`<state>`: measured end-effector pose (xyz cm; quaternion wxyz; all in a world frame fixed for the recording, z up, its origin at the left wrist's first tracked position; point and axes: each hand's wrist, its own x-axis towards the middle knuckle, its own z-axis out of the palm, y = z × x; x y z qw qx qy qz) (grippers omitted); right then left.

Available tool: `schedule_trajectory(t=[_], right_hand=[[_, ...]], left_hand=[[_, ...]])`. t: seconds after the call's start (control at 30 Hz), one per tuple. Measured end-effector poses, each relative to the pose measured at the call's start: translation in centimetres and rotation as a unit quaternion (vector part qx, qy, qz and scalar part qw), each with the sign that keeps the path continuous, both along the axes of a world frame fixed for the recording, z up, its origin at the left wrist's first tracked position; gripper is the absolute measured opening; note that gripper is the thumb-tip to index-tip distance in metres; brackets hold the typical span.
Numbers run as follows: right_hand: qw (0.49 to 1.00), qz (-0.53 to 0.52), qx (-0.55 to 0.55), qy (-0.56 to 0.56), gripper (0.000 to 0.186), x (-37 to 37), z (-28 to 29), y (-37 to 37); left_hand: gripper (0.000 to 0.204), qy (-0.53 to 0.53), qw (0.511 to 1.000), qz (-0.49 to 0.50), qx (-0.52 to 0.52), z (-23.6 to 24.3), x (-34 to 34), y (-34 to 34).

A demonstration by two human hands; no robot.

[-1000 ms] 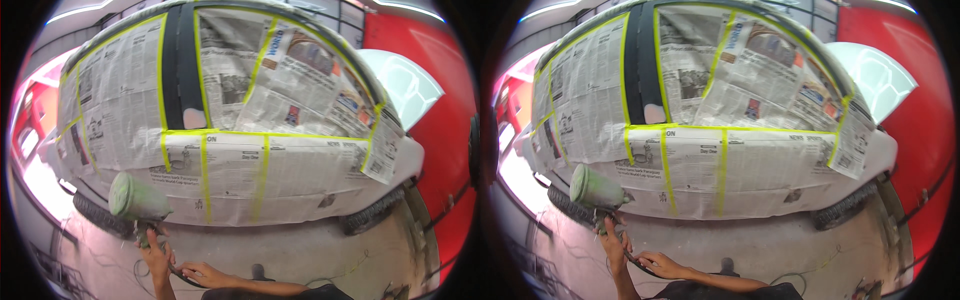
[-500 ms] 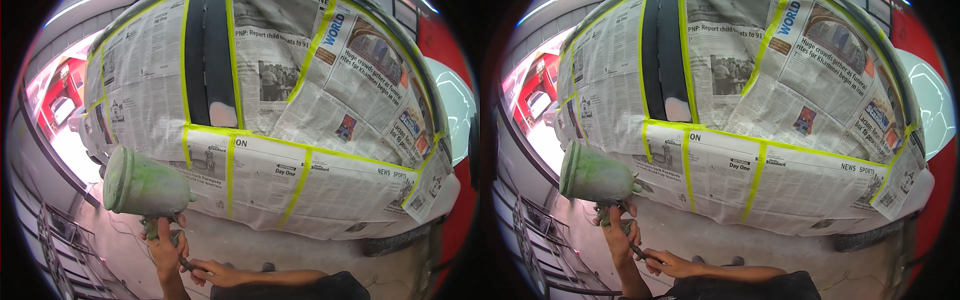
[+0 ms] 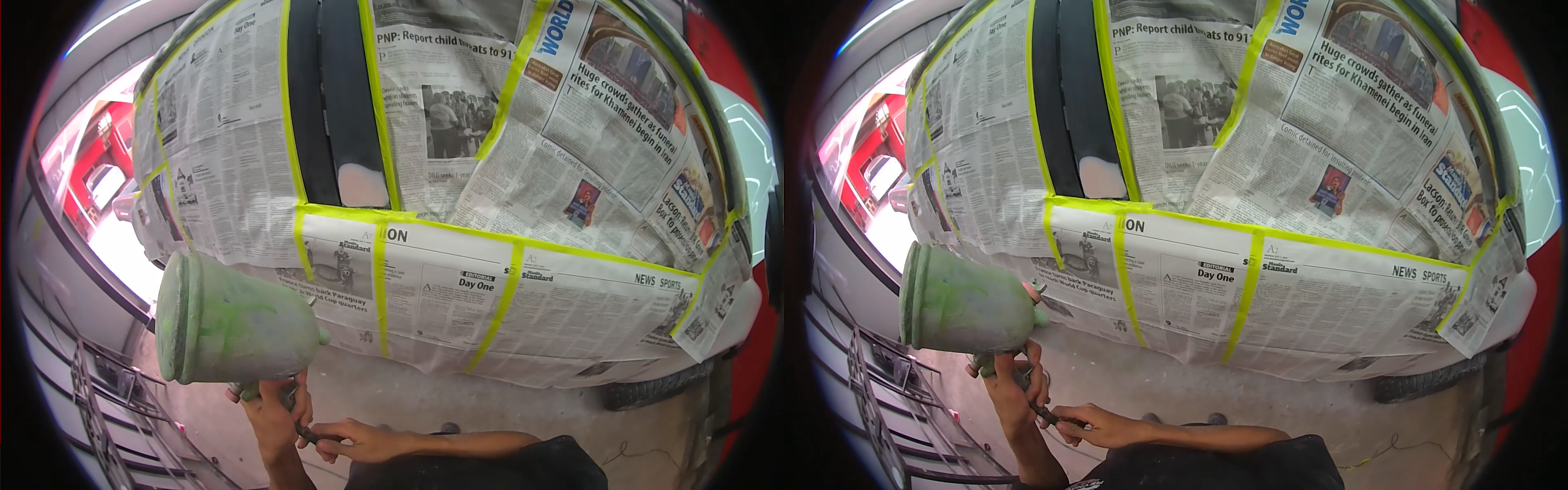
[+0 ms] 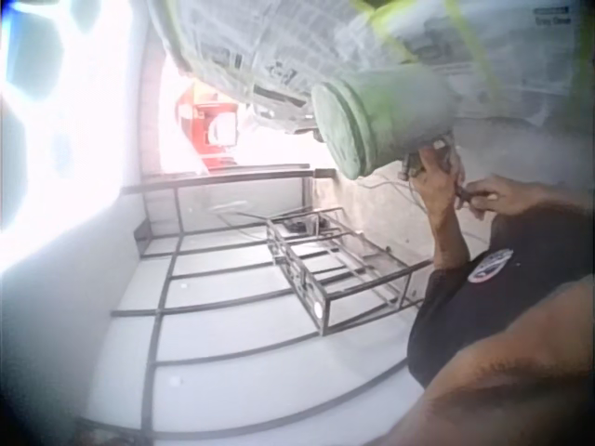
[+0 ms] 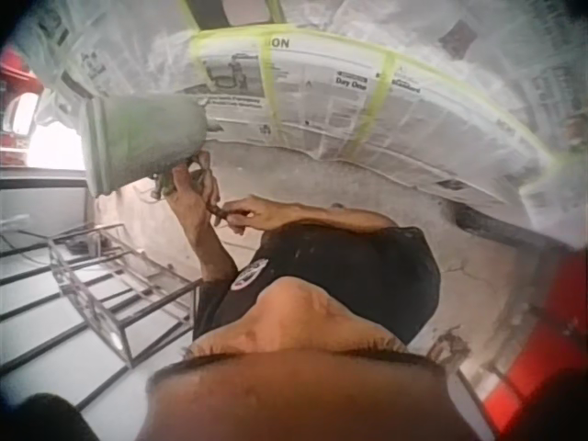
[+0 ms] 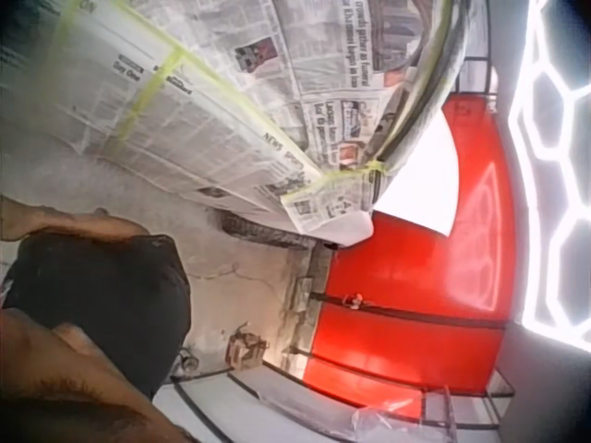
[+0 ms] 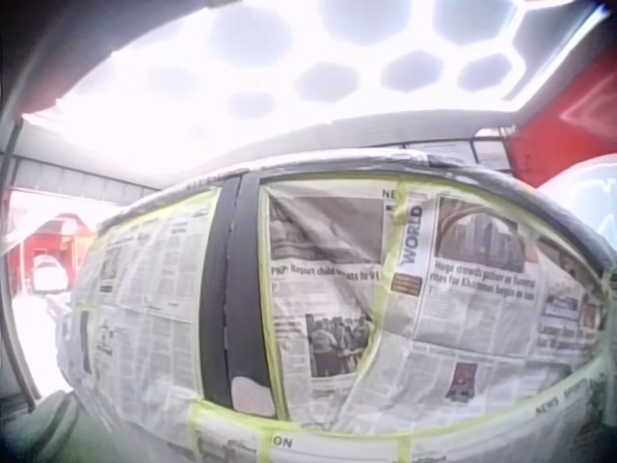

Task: Using a spray gun to apply paint to the pillars and upper body of a vehicle that has been masked off with newspaper and tape.

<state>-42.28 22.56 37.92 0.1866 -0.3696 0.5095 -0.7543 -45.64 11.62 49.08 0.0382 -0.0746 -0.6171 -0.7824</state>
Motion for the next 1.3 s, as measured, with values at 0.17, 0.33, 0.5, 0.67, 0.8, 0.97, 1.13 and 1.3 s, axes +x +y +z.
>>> schedule_trajectory(t=[0.17,0.33,0.5,0.67,0.8,0.97,1.13,1.3], right_hand=[[1.000,-0.013,-0.014,0.014,0.032,-0.2,-0.4,-0.1],[1.000,-0.016,-0.025,-0.001,0.032,0.0,-0.2,0.1],[1.000,-0.010,-0.028,-0.004,0.032,0.0,-0.2,0.1],[1.000,-0.005,-0.025,-0.008,0.031,0.0,-0.3,0.2],[1.000,-0.013,-0.017,-0.005,0.032,0.0,-0.2,0.4],[0.999,0.001,0.014,-0.033,0.030,-0.1,0.3,0.9],[1.000,-0.027,0.006,-0.007,0.035,-0.2,-0.1,0.5],[1.000,-0.024,0.007,-0.005,0.034,-0.3,0.0,0.3]], left_hand=[[0.035,0.027,0.999,-0.020,-0.010,-0.6,-0.1,-0.2],[0.036,0.035,0.999,-0.017,-0.011,0.0,-0.1,0.2],[0.037,0.033,0.999,-0.005,-0.013,0.1,0.1,0.5],[0.037,0.047,0.999,-0.013,-0.007,0.0,0.0,0.5],[0.036,0.043,0.999,-0.014,-0.008,-0.1,-0.1,0.5],[0.036,0.046,0.999,-0.009,-0.021,-0.2,-0.1,0.6],[0.038,0.055,0.998,-0.003,-0.016,-0.7,-0.4,0.4],[0.039,0.058,0.996,0.056,-0.033,-0.4,-0.3,0.7]])
